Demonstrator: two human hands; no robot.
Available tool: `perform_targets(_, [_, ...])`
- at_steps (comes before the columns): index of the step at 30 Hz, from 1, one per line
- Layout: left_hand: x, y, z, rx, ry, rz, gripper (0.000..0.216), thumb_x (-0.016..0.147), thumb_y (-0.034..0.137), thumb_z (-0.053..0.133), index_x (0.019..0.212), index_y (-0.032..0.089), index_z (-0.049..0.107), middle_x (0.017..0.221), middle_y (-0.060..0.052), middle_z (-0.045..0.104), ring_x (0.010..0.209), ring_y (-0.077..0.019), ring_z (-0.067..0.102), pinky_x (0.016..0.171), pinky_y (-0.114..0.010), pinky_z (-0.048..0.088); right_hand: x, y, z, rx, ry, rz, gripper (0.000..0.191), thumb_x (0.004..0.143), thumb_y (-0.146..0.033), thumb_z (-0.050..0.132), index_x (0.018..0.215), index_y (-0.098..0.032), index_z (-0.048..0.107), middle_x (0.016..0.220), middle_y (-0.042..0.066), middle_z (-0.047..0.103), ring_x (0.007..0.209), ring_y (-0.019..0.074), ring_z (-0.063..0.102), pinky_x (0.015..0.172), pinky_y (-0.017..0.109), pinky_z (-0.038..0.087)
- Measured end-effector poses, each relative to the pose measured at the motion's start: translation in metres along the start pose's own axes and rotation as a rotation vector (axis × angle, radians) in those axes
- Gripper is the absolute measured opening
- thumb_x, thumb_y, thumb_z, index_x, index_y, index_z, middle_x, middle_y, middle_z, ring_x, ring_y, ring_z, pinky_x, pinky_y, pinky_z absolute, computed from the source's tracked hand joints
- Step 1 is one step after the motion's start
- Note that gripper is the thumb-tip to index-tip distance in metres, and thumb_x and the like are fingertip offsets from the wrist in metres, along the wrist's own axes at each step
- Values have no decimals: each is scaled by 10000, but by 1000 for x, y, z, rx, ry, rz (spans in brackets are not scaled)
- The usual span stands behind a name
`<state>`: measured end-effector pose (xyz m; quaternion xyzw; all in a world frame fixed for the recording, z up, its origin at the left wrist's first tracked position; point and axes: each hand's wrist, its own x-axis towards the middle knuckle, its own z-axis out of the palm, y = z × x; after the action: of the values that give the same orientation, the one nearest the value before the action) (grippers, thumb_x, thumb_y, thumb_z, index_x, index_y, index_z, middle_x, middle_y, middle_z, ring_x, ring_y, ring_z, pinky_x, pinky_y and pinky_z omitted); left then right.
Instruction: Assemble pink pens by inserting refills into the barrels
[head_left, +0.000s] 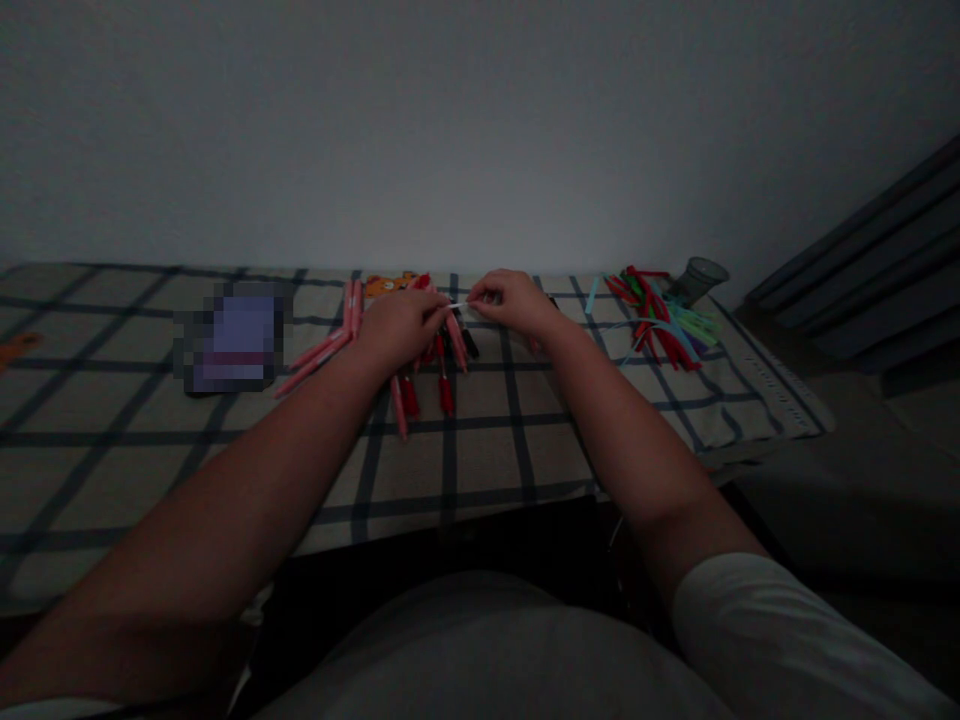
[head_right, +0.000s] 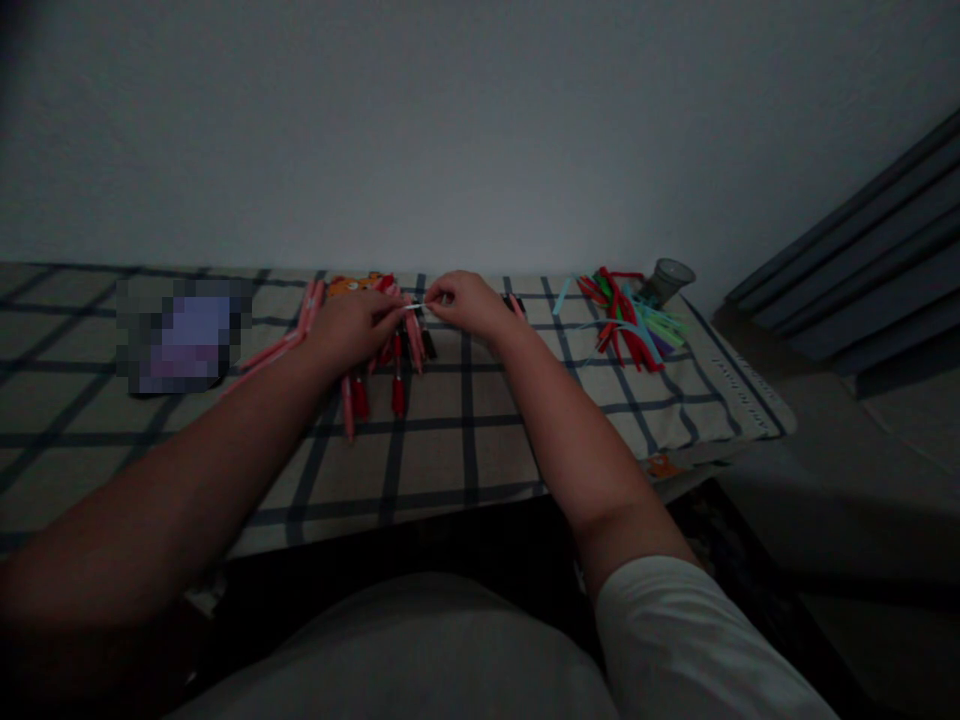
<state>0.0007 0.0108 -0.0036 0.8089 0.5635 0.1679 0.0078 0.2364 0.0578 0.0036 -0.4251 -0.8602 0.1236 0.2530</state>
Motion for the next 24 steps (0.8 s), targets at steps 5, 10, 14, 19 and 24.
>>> perform_targets(5, [1, 0, 0, 8, -6, 17, 487, 1161, 447, 488, 1385, 219, 856, 1365, -148, 855, 1297, -396, 768, 996, -446, 557, -2, -2, 0, 19, 8, -25, 229, 983, -186, 701, 1090, -142, 900, 1125, 135, 850, 1051, 251, 727, 977, 362, 519])
perform_targets(10, [0, 1, -2, -10, -15, 19, 467, 1155, 443, 503, 1340, 214, 866, 1339, -148, 855, 1292, -382, 766, 1031, -438, 558, -1, 1, 2, 66, 8, -16, 240, 966, -188, 708, 1106, -152, 900, 1125, 128, 858, 1032, 252, 731, 965, 370, 533])
perform_targets(14, [0, 2, -3, -10, -15, 15, 483, 1156, 432, 500, 1414, 218, 847, 1402, -152, 843, 1332, -393, 756, 1067, -461, 562, 0, 4, 3, 105, 32, 8, 282, 944, -210, 720, 1163, -163, 891, 1129, 114, 861, 1025, 256, 734, 948, 370, 542])
perform_targets(19, [0, 0, 0, -25, -7, -1, 494, 1164, 463, 489, 1409, 234, 852, 1404, -132, 852, 1332, -373, 766, 1062, -446, 569, -2, 6, 0, 97, 68, 18, 361, 1016, -354, 713, 1274, -157, 870, 1135, 119, 863, 999, 255, 730, 925, 363, 542])
perform_targets(24, [1, -5, 5, -28, 19, 10, 498, 1162, 476, 486, 1403, 251, 859, 1408, -122, 855, 1347, -378, 764, 1076, -454, 569, -5, 13, -6, -152, 30, 95, 344, 1092, -295, 662, 1290, -134, 892, 1276, 187, 866, 1143, 297, 756, 1020, 398, 538])
